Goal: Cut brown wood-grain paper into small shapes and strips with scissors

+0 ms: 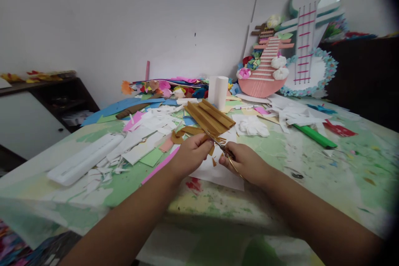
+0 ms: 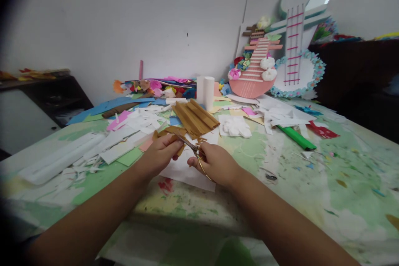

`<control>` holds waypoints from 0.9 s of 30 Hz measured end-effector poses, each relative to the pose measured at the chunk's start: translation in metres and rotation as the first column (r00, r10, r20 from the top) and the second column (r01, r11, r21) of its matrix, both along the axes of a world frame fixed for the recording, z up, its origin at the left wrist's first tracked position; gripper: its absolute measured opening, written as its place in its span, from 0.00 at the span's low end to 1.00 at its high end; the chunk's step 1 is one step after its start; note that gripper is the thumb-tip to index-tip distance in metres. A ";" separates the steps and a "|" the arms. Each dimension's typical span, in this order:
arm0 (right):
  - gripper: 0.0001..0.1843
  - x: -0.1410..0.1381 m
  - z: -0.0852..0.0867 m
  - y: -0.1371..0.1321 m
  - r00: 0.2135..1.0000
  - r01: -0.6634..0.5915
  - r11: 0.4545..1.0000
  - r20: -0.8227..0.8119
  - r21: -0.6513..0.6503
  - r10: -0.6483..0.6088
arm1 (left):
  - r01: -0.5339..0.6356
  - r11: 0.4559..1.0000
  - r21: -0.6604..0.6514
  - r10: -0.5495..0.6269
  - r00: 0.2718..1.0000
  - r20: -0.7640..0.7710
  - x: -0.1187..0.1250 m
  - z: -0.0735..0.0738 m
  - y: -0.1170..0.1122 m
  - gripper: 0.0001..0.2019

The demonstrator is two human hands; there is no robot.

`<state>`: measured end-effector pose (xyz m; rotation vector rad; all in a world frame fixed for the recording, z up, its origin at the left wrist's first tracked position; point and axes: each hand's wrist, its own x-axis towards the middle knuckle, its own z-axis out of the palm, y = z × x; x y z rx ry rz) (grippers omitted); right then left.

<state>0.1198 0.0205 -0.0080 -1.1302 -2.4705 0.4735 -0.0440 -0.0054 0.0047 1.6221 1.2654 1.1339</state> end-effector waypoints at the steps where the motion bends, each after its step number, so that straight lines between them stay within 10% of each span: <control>1: 0.16 0.000 0.000 0.000 1.000 -0.003 1.000 0.003 -0.004 0.003 | 0.006 1.000 -0.004 -0.006 1.000 0.001 0.000 -0.001 0.000 0.08; 27: 0.17 0.000 0.005 0.000 0.998 0.014 0.999 0.058 -0.031 -0.012 | 0.071 0.991 -0.111 -0.051 0.983 0.175 -0.001 0.007 -0.001 0.09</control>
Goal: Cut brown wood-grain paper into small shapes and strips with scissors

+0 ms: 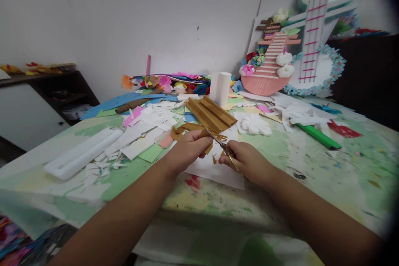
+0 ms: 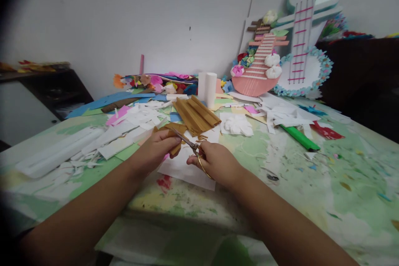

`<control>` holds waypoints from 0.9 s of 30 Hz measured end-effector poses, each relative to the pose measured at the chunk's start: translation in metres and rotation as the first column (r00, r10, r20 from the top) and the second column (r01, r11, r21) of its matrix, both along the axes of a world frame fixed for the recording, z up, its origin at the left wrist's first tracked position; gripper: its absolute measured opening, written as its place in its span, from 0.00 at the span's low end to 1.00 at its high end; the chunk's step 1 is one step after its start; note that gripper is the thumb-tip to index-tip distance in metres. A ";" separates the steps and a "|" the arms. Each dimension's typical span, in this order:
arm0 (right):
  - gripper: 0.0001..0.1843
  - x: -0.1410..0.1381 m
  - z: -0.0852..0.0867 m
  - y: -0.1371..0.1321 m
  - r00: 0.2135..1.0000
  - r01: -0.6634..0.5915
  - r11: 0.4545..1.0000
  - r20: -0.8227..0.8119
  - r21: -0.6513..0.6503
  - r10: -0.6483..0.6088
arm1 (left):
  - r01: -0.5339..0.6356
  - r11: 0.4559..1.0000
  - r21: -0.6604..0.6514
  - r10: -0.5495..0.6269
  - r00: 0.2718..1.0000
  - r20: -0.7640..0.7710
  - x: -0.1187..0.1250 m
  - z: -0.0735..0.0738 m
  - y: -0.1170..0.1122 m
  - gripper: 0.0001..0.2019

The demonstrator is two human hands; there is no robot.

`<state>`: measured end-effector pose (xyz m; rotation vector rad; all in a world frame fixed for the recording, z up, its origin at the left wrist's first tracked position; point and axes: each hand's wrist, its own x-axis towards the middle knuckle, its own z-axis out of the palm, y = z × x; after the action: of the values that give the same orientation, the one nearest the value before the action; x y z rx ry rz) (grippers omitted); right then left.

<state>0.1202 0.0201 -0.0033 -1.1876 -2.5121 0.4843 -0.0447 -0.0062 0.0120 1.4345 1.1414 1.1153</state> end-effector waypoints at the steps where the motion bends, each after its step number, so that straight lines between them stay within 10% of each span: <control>1: 0.16 0.000 0.000 0.000 1.000 0.006 1.000 0.003 0.000 -0.006 | -0.006 1.000 -0.001 0.006 1.000 -0.005 0.000 0.000 0.000 0.09; 17: 0.20 0.001 -0.003 0.002 0.983 0.095 0.994 -0.153 -0.054 -0.102 | -0.019 0.999 0.029 0.021 0.998 -0.061 -0.001 0.001 -0.001 0.11; 21: 0.24 0.000 -0.007 0.003 0.837 -0.010 0.931 -0.513 -0.365 -0.193 | -0.064 0.996 0.057 0.073 0.982 -0.173 0.000 -0.006 0.004 0.10; 27: 0.21 -0.003 -0.015 0.006 0.667 -0.204 0.907 -0.730 -0.368 -0.147 | 0.018 1.000 -0.013 -0.022 0.937 -0.348 0.008 -0.015 0.009 0.09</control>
<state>0.1174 0.0263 -0.0179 -0.8063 -1.7271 1.2890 -0.0367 0.0029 -0.0035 1.6766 1.3711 0.8579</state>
